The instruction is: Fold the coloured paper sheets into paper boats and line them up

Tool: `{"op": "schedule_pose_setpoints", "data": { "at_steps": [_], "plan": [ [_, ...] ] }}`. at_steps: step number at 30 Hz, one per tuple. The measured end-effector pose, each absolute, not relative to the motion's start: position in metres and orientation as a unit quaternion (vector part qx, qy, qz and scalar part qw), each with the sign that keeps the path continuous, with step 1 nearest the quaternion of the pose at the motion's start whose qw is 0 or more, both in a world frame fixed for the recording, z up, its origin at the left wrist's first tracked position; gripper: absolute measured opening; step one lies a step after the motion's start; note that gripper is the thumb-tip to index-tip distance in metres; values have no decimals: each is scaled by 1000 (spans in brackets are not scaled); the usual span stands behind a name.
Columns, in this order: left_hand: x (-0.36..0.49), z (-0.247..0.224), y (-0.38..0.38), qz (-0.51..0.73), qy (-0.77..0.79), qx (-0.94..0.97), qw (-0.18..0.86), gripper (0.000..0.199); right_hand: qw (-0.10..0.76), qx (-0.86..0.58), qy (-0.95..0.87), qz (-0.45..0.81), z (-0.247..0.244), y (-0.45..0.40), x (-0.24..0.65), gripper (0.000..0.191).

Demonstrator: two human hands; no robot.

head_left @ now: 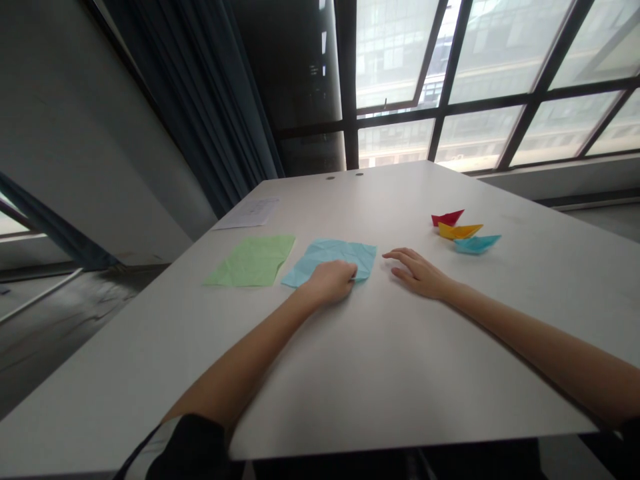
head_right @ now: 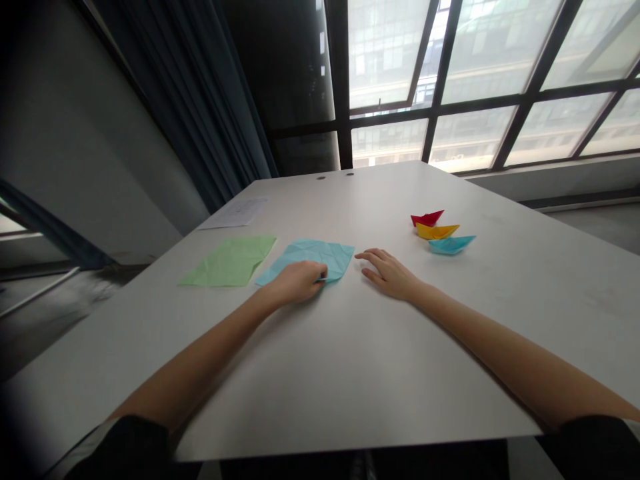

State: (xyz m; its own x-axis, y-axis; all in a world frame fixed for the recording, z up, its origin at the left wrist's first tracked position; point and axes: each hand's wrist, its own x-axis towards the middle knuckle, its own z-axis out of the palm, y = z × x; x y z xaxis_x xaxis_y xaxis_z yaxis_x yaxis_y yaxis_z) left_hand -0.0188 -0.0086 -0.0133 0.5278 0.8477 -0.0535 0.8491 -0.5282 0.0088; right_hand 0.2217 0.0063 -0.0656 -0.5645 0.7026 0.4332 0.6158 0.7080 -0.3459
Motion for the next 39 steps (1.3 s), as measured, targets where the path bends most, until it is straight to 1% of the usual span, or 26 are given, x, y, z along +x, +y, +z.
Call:
{"op": "schedule_pose_setpoints", "data": {
  "at_steps": [2,4,7,9,11,13,18,26,31,34,36,39],
  "plan": [
    [-10,-16,-17,-24,456,889,21,21,275,-362,-888,67,-65,6,221,39],
    [-4,-14,-26,-21,433,901,30,26,258,-350,-898,65,-64,6,219,39],
    [4,-8,-36,-32,389,917,80,49,227,-346,-908,67,-63,6,219,41],
    [6,-5,-39,-33,356,925,131,56,212,-354,-909,64,-63,7,219,41],
    [5,-5,-36,-18,340,925,167,56,202,-372,-904,56,-62,7,220,39],
    [1,-9,-28,4,351,921,166,54,195,-395,-897,45,-62,7,222,35],
    [-20,-32,1,25,407,911,64,44,192,-415,-888,48,-64,16,232,35],
    [-50,-57,26,40,506,861,31,50,228,-443,-866,49,-76,38,260,38],
    [-54,-66,30,66,579,812,16,65,223,-458,-860,37,-80,36,260,38],
    [-54,-70,31,85,610,788,12,72,210,-510,-834,0,-83,36,260,46],
    [-54,-69,32,102,601,792,15,66,195,-540,-819,-13,-85,36,260,54],
    [-56,-66,33,153,576,802,42,50,174,-546,-819,-11,-87,38,262,57]
  ]
}}
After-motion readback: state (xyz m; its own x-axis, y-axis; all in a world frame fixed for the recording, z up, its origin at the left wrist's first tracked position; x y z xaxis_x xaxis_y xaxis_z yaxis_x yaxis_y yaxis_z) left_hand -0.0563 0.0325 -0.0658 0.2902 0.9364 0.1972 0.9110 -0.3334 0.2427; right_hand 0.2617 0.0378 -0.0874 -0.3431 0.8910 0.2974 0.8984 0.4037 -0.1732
